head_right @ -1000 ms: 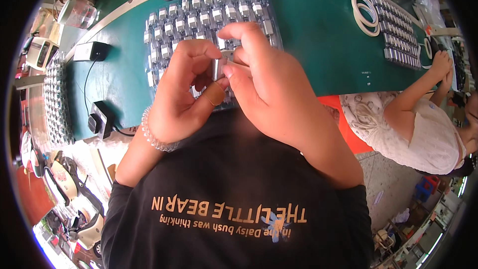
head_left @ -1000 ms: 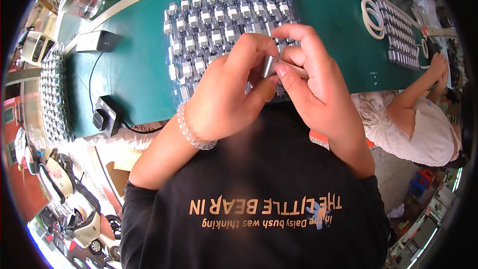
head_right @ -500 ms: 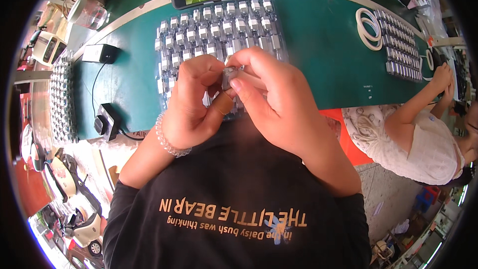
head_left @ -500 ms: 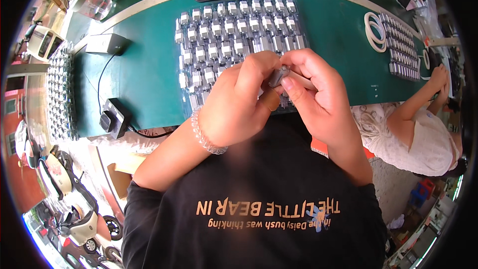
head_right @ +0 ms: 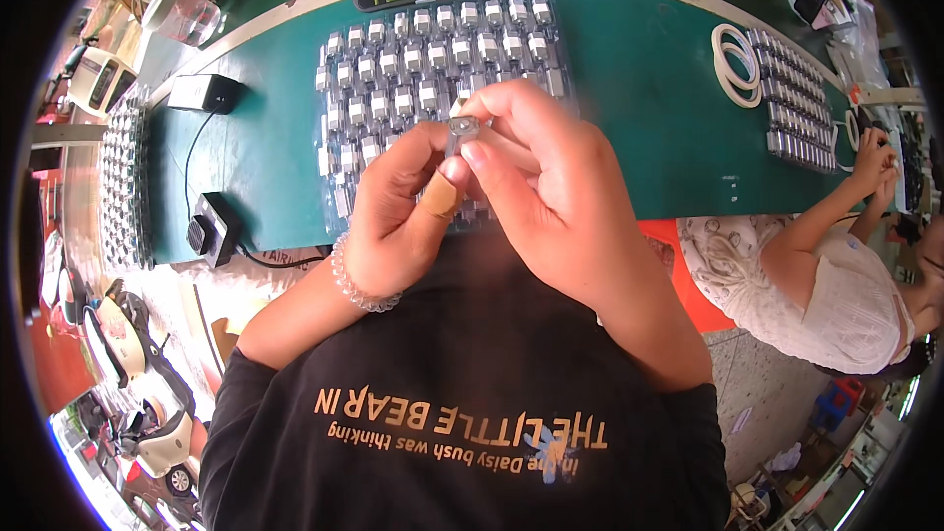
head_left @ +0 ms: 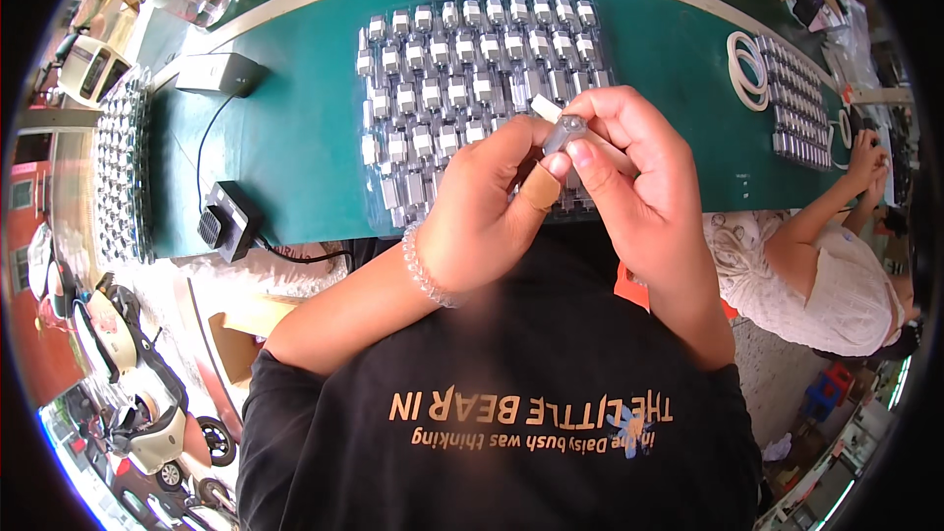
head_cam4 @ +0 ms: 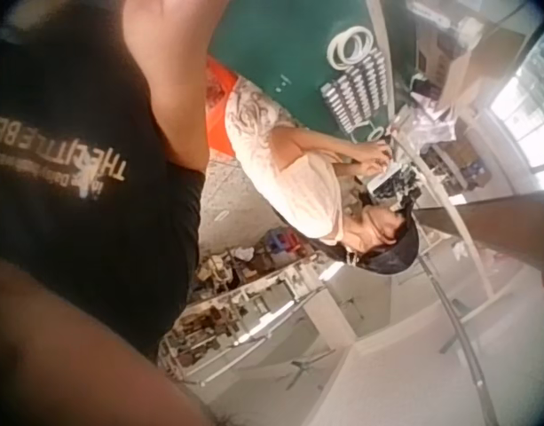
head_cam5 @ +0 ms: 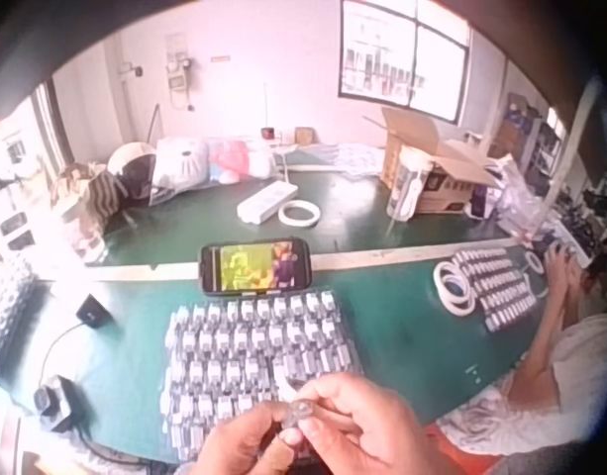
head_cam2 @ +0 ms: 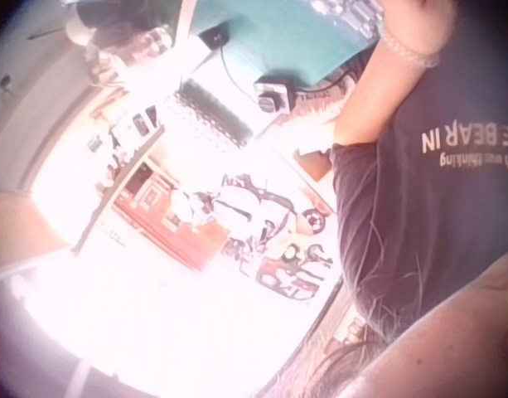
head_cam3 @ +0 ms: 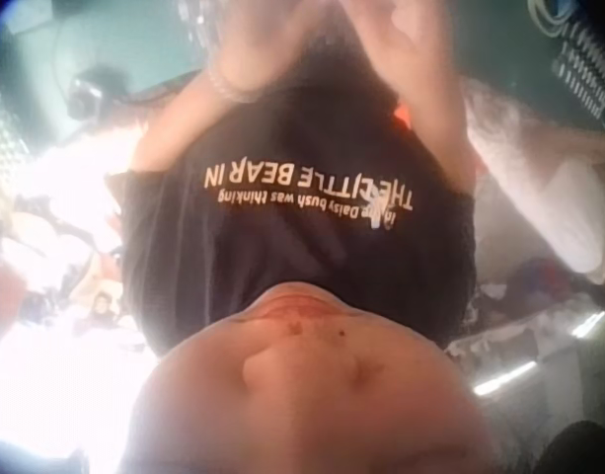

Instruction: The person applies white adhesive labels to small cylindrical metal components. They pick up a component from a tray, wrap a label around it, smooth it down, and place it back into the tray. This process is repeated for multiple components.

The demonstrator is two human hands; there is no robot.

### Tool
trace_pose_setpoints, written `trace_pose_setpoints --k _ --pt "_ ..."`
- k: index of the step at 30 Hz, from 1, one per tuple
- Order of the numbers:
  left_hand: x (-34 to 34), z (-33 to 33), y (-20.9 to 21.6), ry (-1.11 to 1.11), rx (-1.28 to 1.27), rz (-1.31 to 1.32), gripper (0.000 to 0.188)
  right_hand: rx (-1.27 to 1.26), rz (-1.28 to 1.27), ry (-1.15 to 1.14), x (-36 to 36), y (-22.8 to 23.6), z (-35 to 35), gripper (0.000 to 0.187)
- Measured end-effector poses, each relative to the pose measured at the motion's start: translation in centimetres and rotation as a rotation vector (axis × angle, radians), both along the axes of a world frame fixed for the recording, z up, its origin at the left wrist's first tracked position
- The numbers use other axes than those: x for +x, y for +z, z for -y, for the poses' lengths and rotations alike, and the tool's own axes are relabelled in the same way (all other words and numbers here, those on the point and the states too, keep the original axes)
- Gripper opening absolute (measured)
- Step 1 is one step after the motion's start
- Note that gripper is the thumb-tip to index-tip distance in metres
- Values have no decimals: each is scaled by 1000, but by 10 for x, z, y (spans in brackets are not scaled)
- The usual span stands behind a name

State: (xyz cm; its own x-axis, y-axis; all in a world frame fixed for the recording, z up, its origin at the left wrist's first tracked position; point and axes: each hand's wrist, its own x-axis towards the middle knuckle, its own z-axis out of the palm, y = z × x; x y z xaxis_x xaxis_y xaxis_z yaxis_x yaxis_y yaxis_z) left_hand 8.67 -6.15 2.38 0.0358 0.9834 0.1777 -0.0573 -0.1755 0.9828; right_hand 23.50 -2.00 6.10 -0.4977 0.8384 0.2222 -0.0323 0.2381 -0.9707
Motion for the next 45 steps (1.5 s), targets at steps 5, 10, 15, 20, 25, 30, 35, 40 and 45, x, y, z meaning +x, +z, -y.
trace_pose_setpoints --k 5,10,15,20,25,30,35,40,45 --pt "2 2 5 -57 -72 160 15 -61 -11 39 0 6 1 15" --pt "0 2 6 -172 -107 300 27 -43 15 76 3 12 -1 18" --pt "-5 -3 14 -197 -77 450 26 63 182 38 11 8 -8 17" --pt "-8 -5 15 -143 -88 417 31 -7 98 -2 11 17 -1 15" --pt "-9 -3 10 -37 -27 164 21 17 75 -7 7 18 0 23" --pt "-5 -11 -9 140 119 -41 11 47 120 -44 1 18 5 41" --pt "-7 -12 2 155 209 -224 11 104 152 -83 -2 11 4 45" --pt "-9 -10 9 139 217 -324 12 90 146 -60 -2 11 3 46" --pt "-7 -10 9 123 237 -311 13 89 133 -24 -1 6 0 46"
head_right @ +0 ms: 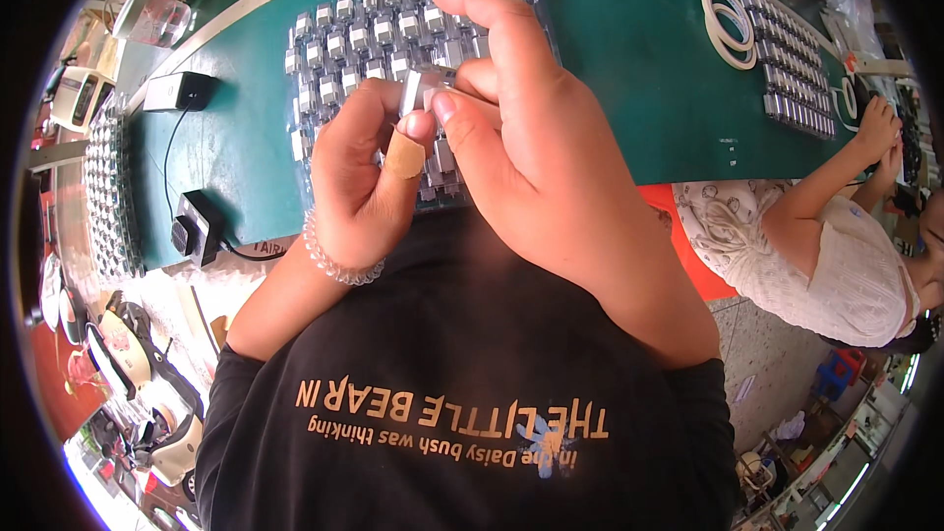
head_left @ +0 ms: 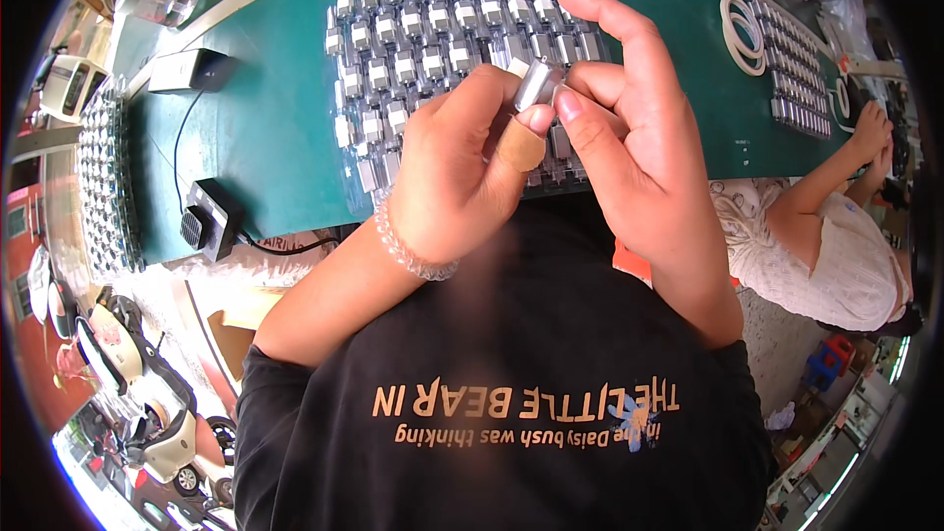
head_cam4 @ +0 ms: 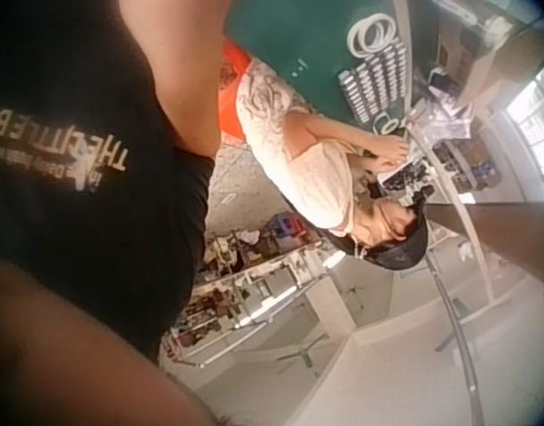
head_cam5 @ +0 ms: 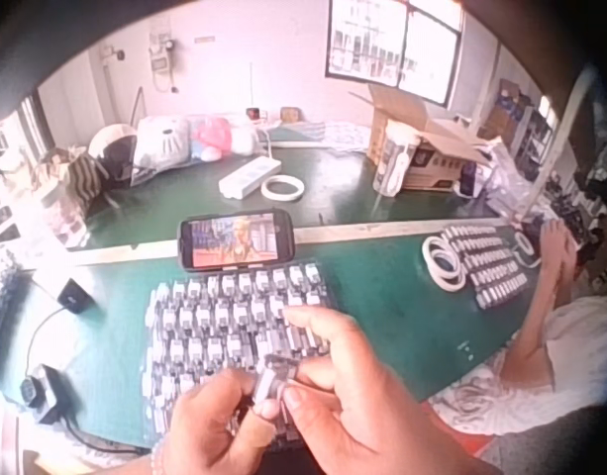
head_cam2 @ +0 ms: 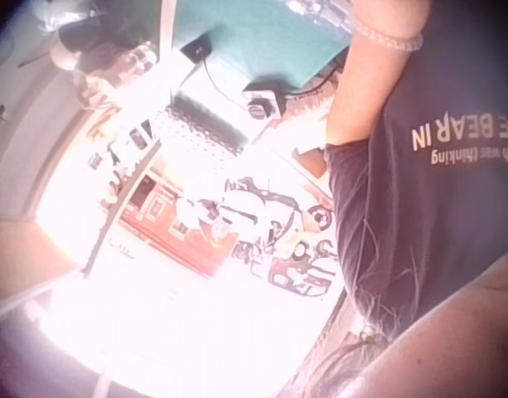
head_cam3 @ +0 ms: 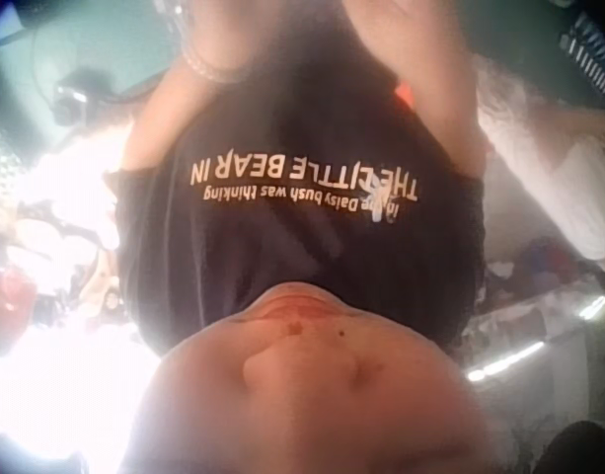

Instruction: The person applies white adhesive labels to small cylindrical metal components. They pick up a component from a tray, wrap a label around it, smooth it down, and place it back into the tray. This process is repeated for multiple components.

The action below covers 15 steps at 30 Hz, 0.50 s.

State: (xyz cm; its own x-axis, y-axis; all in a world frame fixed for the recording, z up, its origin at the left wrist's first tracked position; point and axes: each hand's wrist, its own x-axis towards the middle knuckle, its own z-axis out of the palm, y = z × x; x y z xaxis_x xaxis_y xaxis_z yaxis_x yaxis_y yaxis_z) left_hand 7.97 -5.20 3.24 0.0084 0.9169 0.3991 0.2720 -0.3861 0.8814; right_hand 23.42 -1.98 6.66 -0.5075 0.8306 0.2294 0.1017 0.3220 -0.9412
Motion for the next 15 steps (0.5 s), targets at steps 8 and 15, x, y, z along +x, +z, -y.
trace_pose_setpoints --k 8,15 --pt "2 1 0 -28 -4 20 12 -42 -14 2 1 2 1 45" --pt "3 2 -3 -41 -42 75 13 -49 41 -1 3 4 1 44"
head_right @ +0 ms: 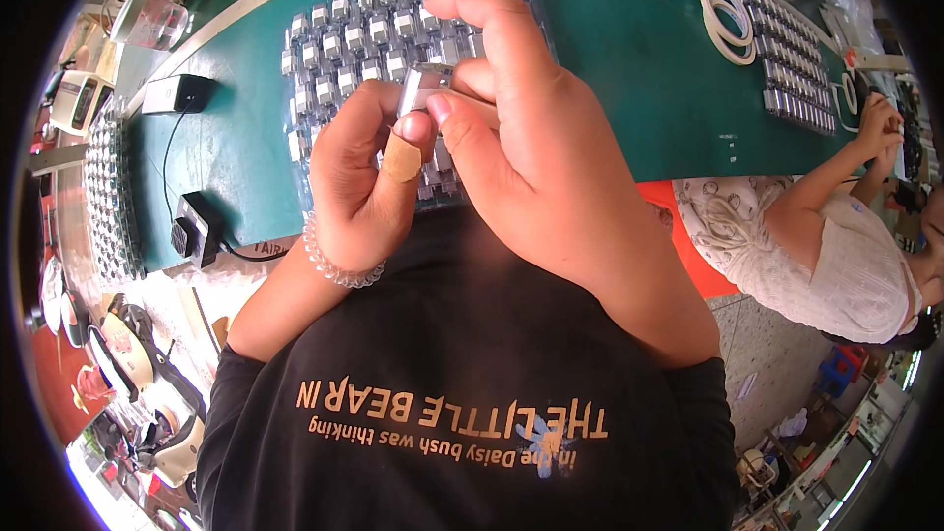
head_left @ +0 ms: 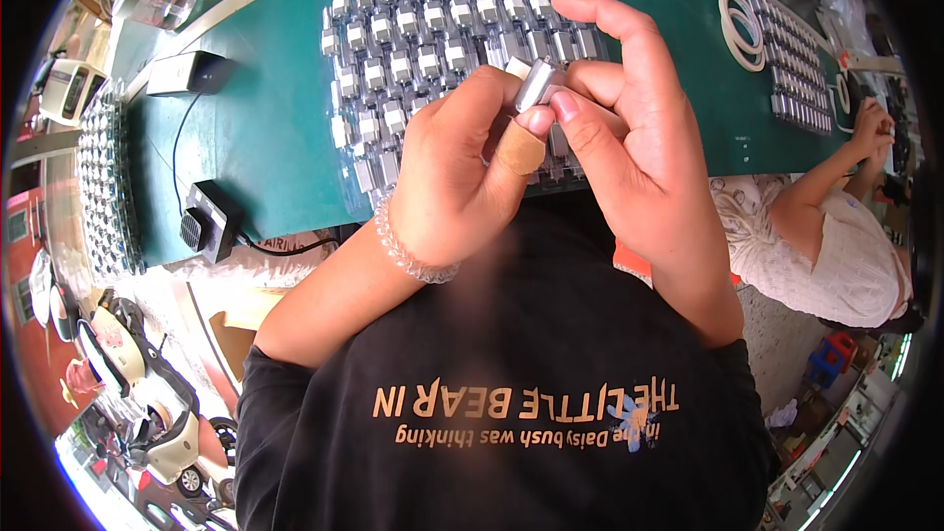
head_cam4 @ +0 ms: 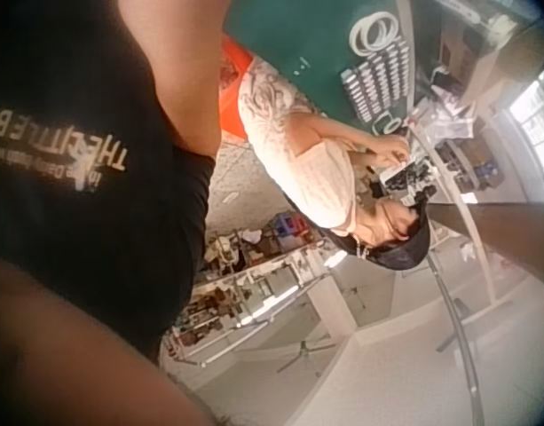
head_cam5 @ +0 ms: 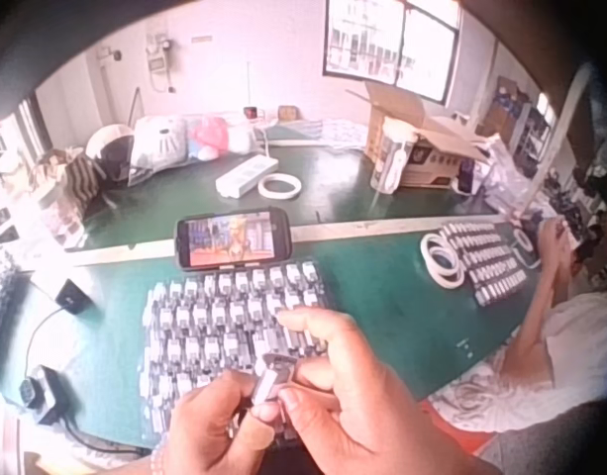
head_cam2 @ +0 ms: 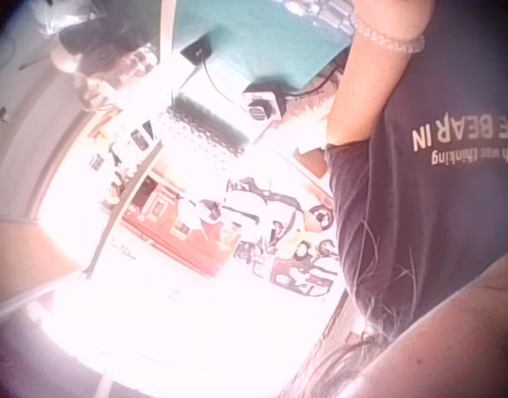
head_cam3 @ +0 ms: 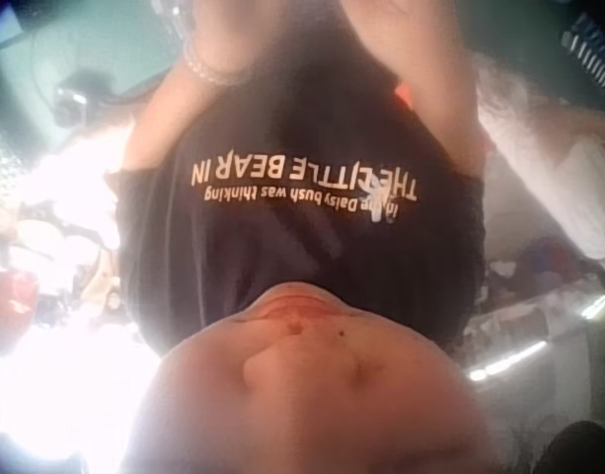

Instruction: The person applies white adhesive labels to small cylindrical metal components. They pick up a component from a tray, wrap a label around it, smooth it down, and place it back into the tray. This process is repeated for multiple components.

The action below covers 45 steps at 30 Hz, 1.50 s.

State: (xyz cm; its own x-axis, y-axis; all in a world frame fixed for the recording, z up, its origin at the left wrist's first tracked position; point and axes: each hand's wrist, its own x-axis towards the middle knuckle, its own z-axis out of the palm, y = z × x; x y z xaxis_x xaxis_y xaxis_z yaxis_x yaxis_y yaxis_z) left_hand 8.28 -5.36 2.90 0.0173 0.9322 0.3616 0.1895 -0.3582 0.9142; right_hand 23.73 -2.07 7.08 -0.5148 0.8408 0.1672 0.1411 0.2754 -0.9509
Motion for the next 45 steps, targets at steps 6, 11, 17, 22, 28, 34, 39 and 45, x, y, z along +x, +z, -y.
trace_pose_setpoints --k 6,11,17,22,28,34,39,45 --pt "2 1 -2 -7 -50 75 12 -6 -31 3 0 -1 0 43" --pt "5 1 -9 8 -17 105 11 -42 -70 18 -2 2 0 38" --pt "1 0 -9 -11 10 58 11 -69 -94 56 -2 -3 -1 25" --pt "-4 0 -9 -66 -50 112 14 -37 81 51 -1 2 -2 19" --pt "3 5 2 -79 -168 320 16 0 75 33 -4 1 1 20" --pt "10 6 1 -161 -177 608 23 36 56 76 -1 7 -2 24" --pt "9 6 0 -222 -259 701 28 -131 -92 118 -1 11 -3 27" --pt "10 6 4 -244 -302 791 29 -148 -112 132 -1 9 -7 28"
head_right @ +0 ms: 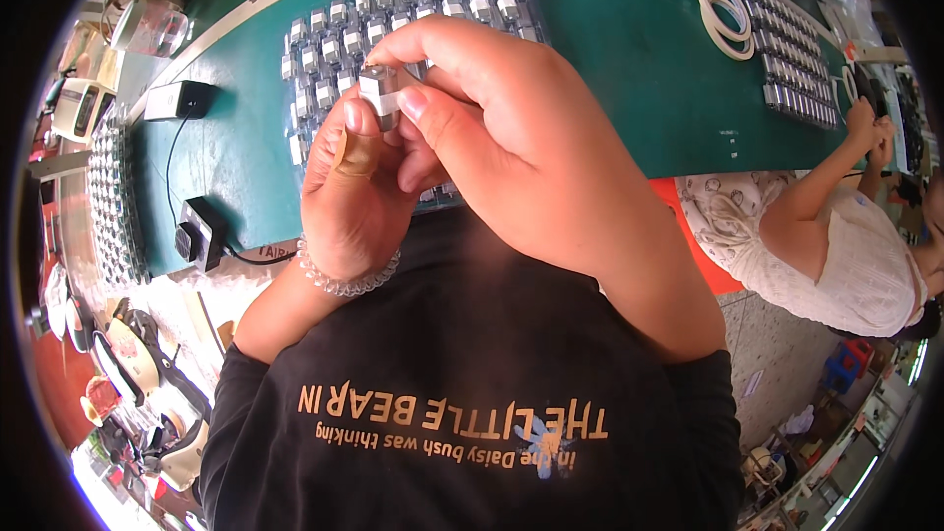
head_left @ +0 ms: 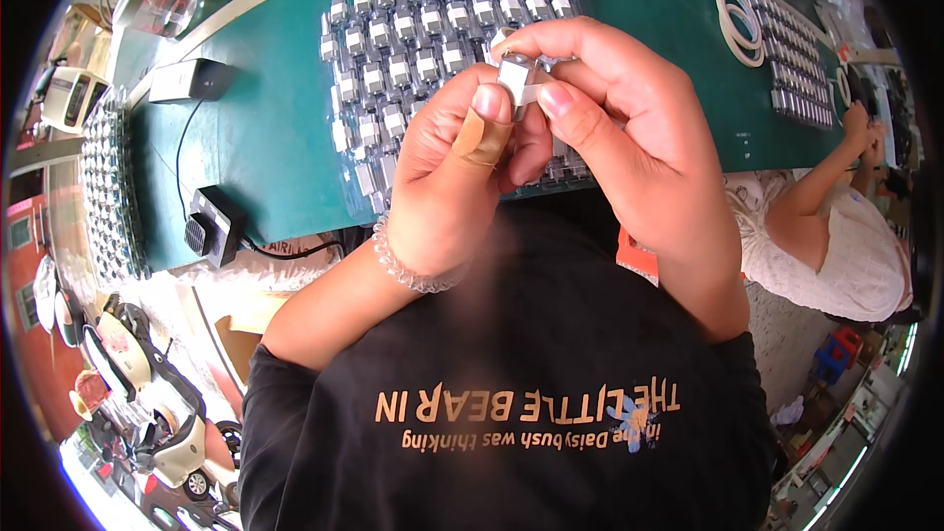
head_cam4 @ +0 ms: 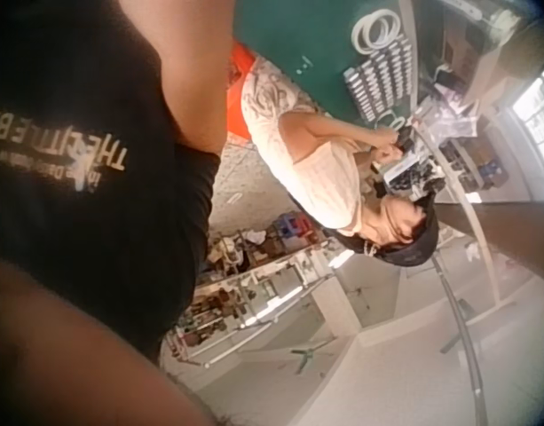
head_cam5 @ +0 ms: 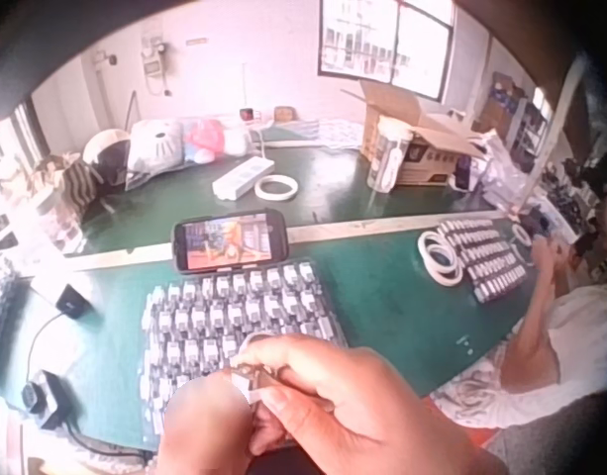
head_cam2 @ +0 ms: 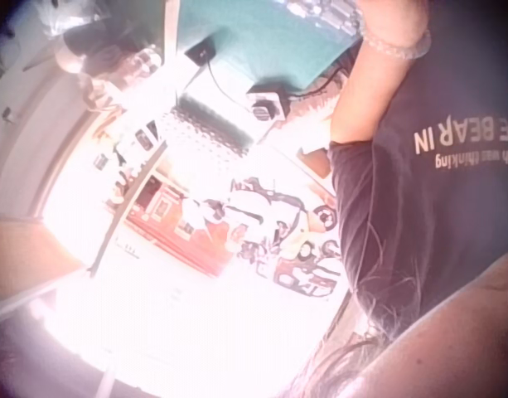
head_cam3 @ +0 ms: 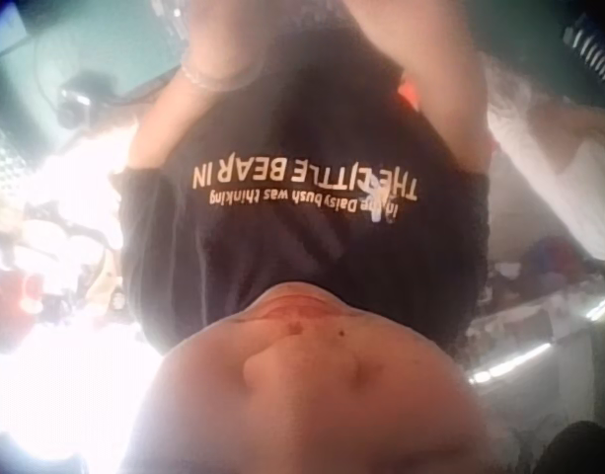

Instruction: The person applies white adhesive labels to small cylindrical metal components. They pick up a component from a tray, wrap a label around it, smooth it down, and place it back into the tray. This process is repeated for multiple components.

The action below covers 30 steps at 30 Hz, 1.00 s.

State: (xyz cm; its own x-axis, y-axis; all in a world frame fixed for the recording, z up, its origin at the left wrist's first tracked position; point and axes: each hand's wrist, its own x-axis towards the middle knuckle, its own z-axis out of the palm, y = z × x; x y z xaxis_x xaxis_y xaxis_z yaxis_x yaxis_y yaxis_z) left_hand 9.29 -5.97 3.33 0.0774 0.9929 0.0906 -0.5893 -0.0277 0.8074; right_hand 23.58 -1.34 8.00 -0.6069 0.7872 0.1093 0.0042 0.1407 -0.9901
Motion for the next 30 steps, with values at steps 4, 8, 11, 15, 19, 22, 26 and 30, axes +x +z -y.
trace_pose_setpoints --k 4,8,11,15,19,22,26,30 --pt "4 -2 -1 169 58 -92 21 127 117 -35 -2 -1 -3 27" --pt "-3 -8 -16 307 299 -346 21 194 206 -64 -3 2 1 27" --pt "-10 -16 -24 419 423 -614 20 250 231 -100 -4 -2 2 28" --pt "-12 -19 -26 449 392 -660 21 231 291 -88 -6 2 0 29" --pt "-5 -17 -20 392 325 -437 23 261 222 -107 -10 -4 -2 28" --pt "-3 -13 -12 316 256 -289 24 251 225 -97 -11 -1 -4 28" --pt "-4 -9 -11 215 234 -178 25 265 187 -105 -11 -4 -3 26" --pt "3 -3 2 241 84 -93 20 208 182 -71 -11 -1 -2 24"
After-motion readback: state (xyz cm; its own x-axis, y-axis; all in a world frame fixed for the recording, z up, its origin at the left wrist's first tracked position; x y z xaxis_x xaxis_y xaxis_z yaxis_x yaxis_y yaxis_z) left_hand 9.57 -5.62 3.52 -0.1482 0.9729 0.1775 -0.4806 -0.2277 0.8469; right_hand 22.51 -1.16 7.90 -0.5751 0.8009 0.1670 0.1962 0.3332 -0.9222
